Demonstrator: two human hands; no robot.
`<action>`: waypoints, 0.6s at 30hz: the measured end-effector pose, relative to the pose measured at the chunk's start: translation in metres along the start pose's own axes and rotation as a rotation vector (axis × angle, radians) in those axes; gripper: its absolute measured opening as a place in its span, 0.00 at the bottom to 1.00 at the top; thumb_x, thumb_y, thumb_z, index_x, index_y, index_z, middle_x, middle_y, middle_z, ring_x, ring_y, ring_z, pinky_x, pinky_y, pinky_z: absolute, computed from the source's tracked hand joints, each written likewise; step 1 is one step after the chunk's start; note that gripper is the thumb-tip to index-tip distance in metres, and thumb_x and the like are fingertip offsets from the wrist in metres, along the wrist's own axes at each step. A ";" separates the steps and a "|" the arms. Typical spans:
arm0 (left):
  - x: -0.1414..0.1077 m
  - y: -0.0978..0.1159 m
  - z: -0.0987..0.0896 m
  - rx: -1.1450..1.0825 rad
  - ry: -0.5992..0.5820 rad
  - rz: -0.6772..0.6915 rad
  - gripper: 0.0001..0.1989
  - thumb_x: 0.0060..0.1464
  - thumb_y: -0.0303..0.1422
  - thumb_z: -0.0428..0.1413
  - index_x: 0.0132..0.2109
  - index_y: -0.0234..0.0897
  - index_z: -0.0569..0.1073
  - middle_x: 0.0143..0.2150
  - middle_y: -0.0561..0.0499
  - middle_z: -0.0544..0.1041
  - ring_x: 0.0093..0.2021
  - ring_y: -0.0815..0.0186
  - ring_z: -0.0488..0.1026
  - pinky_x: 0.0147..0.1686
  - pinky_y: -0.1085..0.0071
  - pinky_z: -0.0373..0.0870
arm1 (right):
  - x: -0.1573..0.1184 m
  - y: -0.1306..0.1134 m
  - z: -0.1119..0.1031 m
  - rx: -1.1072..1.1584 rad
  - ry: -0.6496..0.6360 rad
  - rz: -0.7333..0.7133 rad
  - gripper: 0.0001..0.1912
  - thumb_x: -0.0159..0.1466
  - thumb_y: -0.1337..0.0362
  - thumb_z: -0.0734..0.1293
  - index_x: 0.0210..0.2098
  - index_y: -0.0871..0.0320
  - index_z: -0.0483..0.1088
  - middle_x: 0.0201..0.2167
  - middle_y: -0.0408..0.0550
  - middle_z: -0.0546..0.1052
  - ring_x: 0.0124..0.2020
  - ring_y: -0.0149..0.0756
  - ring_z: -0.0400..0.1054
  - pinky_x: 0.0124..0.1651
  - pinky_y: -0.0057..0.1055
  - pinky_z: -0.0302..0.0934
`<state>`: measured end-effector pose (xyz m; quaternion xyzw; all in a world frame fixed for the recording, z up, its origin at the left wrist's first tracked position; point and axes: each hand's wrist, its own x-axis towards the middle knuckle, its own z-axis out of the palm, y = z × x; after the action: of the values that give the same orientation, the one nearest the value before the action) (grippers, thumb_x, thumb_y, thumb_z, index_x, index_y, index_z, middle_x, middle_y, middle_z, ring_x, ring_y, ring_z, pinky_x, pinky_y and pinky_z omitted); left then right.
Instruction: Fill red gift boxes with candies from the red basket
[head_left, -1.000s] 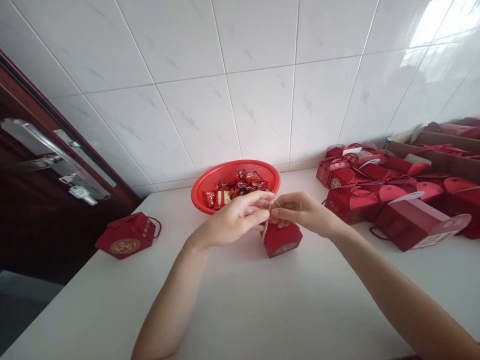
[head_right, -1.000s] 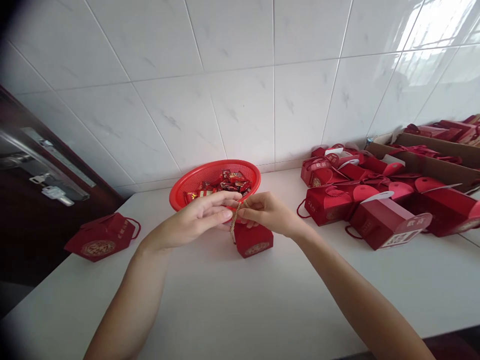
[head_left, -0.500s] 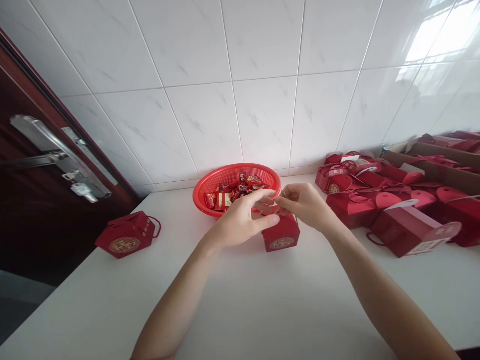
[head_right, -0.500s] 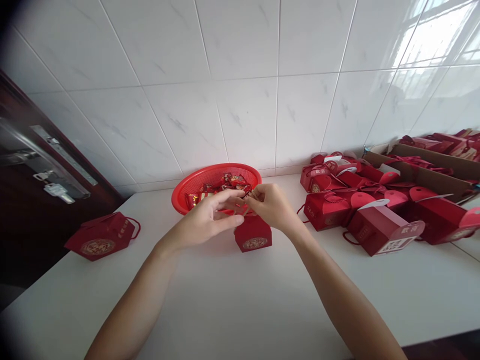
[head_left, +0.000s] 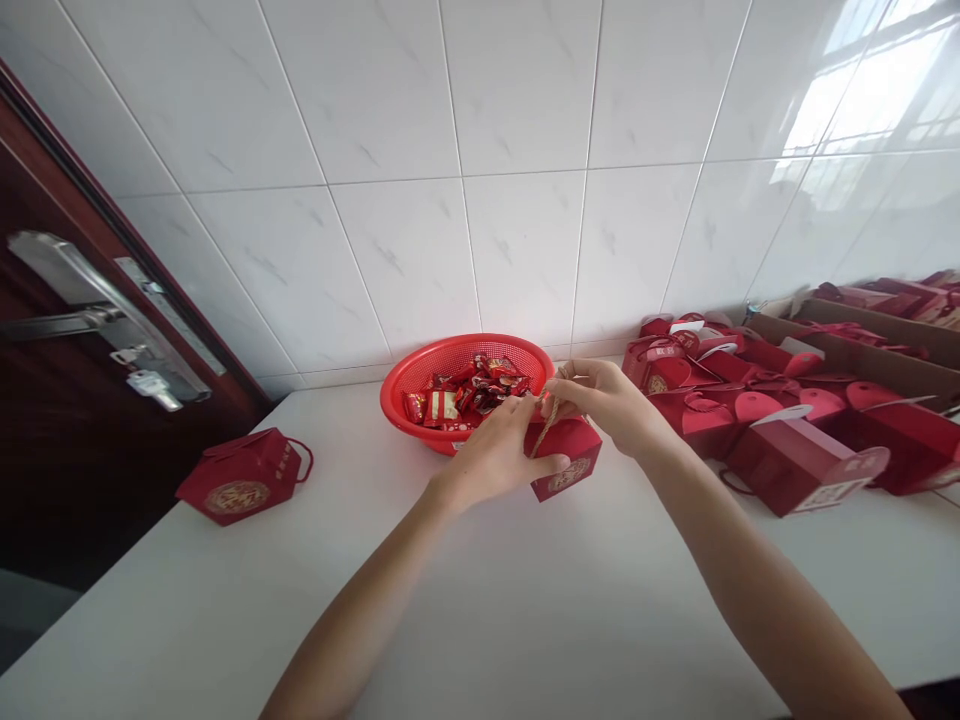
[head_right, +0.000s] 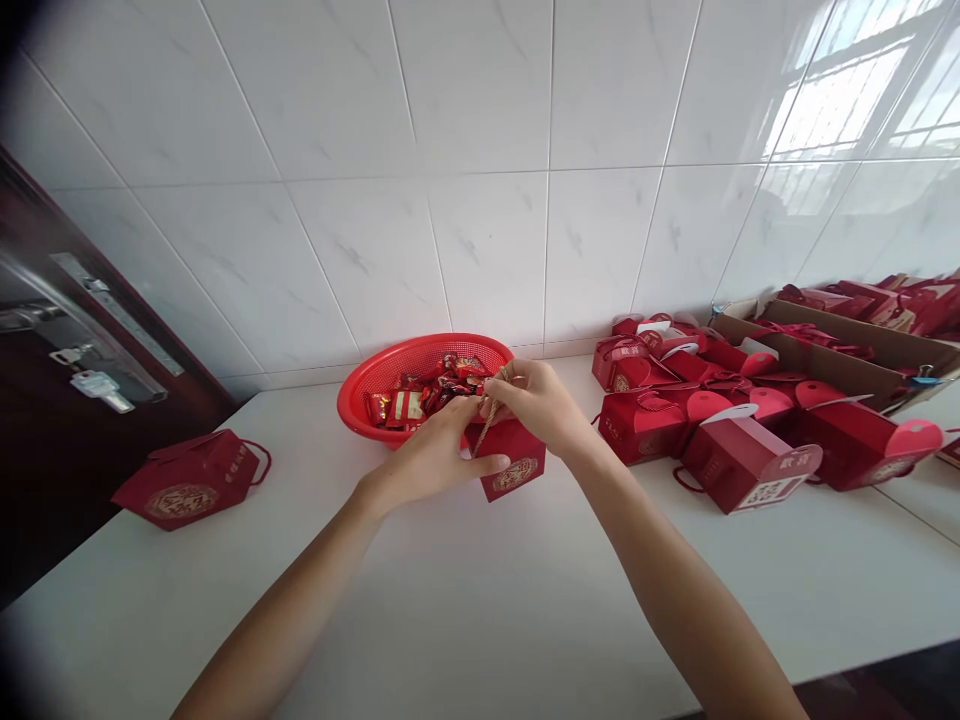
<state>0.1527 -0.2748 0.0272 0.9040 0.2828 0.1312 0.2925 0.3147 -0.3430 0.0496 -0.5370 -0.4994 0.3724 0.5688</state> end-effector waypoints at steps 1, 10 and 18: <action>0.000 0.000 0.000 0.021 0.001 -0.008 0.22 0.54 0.46 0.62 0.52 0.43 0.71 0.52 0.47 0.72 0.53 0.52 0.71 0.46 0.61 0.72 | 0.001 0.000 -0.001 -0.022 -0.022 -0.001 0.10 0.55 0.61 0.71 0.24 0.56 0.67 0.22 0.44 0.77 0.27 0.35 0.72 0.37 0.32 0.68; 0.001 -0.004 0.013 0.171 -0.107 -0.113 0.26 0.52 0.50 0.61 0.54 0.45 0.71 0.48 0.45 0.73 0.52 0.47 0.72 0.38 0.62 0.71 | 0.005 0.005 0.011 -0.907 0.035 0.002 0.10 0.51 0.75 0.65 0.23 0.55 0.60 0.21 0.39 0.67 0.24 0.31 0.56 0.27 0.30 0.46; 0.005 -0.004 0.024 0.172 -0.099 -0.028 0.29 0.55 0.47 0.61 0.60 0.42 0.68 0.56 0.43 0.75 0.61 0.42 0.68 0.53 0.52 0.70 | 0.002 0.007 0.017 -1.176 -0.007 0.000 0.12 0.57 0.72 0.64 0.22 0.54 0.57 0.21 0.42 0.69 0.24 0.33 0.58 0.27 0.32 0.44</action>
<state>0.1643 -0.2797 0.0062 0.9272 0.2909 0.0573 0.2291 0.2991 -0.3360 0.0416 -0.7610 -0.6240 0.0346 0.1740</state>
